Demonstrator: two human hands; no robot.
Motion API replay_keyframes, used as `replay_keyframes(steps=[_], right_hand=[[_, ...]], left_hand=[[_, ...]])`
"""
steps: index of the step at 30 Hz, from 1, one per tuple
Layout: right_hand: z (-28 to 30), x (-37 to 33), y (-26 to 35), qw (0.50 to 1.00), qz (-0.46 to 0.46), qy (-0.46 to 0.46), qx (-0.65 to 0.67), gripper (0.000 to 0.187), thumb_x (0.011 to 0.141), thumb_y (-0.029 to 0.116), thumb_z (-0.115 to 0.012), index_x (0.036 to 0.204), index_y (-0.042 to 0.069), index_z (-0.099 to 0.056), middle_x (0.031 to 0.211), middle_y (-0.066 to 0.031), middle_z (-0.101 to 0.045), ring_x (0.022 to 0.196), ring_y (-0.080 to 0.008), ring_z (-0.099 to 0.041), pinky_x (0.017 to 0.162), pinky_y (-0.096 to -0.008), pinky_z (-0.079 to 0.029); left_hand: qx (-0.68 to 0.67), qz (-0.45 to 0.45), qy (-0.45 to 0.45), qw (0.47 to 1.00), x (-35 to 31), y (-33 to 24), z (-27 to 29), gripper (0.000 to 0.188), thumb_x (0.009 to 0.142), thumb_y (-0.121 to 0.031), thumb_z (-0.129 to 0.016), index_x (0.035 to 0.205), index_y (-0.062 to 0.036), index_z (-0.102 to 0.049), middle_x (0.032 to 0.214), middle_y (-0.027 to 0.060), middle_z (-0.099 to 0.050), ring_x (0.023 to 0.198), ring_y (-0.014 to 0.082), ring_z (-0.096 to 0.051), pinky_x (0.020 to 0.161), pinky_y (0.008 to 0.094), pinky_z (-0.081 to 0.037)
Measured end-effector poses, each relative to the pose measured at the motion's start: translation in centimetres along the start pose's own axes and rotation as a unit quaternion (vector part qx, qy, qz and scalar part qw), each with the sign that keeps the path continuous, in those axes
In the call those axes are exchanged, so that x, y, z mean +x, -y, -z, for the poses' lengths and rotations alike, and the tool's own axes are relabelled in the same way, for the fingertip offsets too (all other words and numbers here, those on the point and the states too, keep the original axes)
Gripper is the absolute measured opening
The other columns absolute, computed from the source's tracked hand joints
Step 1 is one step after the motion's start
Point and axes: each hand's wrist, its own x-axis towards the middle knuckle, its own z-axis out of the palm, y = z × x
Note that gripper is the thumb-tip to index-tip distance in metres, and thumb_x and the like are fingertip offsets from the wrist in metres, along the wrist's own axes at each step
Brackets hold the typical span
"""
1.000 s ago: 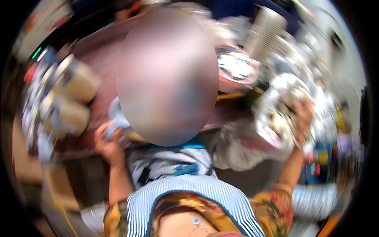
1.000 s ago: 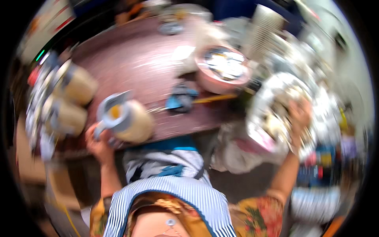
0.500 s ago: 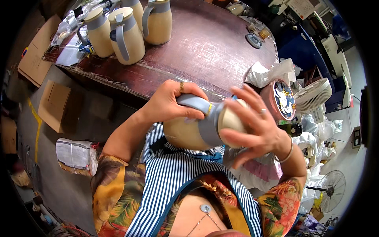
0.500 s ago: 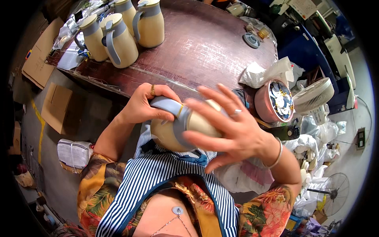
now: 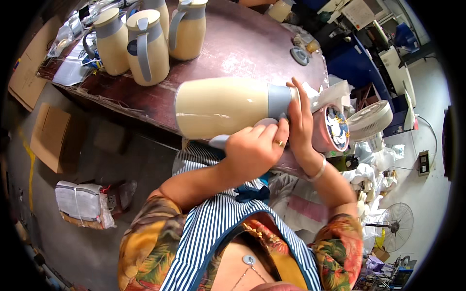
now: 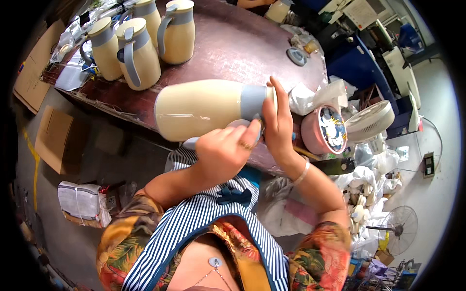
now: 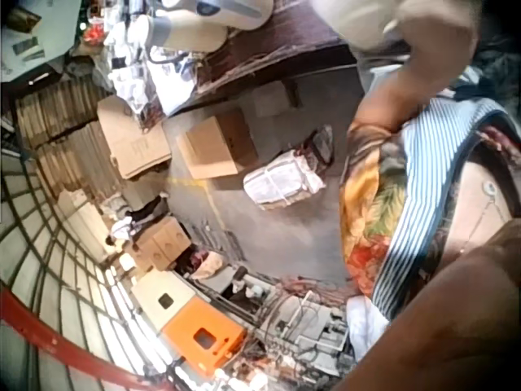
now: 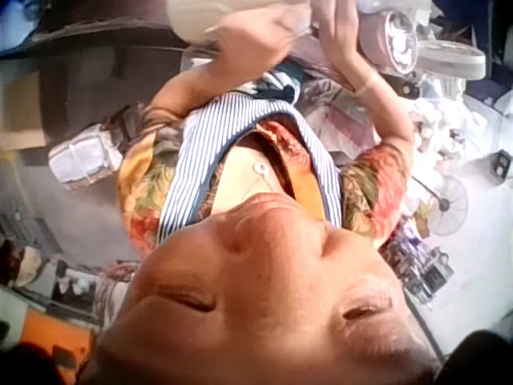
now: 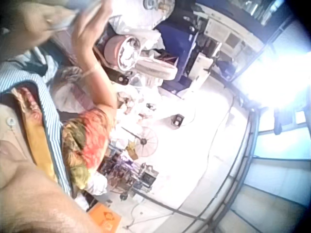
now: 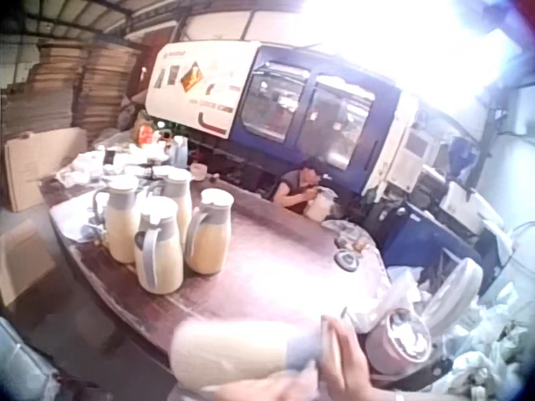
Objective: The person assembles carafes by placing small white disks inside the lids and wiping down the carafe bodies with a blue cloth.
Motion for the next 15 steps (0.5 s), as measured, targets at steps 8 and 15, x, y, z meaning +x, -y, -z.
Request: replay_keyframes(steps=[8,15], right_hand=[[5.6,-2.2,4.9,0.777,0.429,0.314,-0.338,0.059,0.083,0.062,-0.061,0.136,0.037,-0.056,0.153,-0.0087,-0.043,0.141,-0.0414,-0.036,0.114,-0.0629,-0.026],[4.1,-2.1,6.4,0.764,0.551,0.259,-0.214,0.06,0.081,0.03,-0.071,0.134,0.053,-0.052,0.136,-0.0014,-0.054,0.113,-0.0329,-0.06,0.102,-0.0556,-0.041]], left_hand=[[-0.291,0.058,0.11,0.948,3.1,7.7,4.0,0.035,0.074,-0.028,-0.085,0.098,-0.0057,-0.071,0.082,0.0141,-0.071,0.077,0.0242,-0.072,0.067,0.0321,-0.055],[-0.264,-0.007,0.078,0.961,1.4,5.1,3.5,0.041,0.069,-0.036,-0.085,0.099,-0.01,-0.072,0.081,0.0122,-0.071,0.072,0.0288,-0.07,0.064,0.0367,-0.054]])
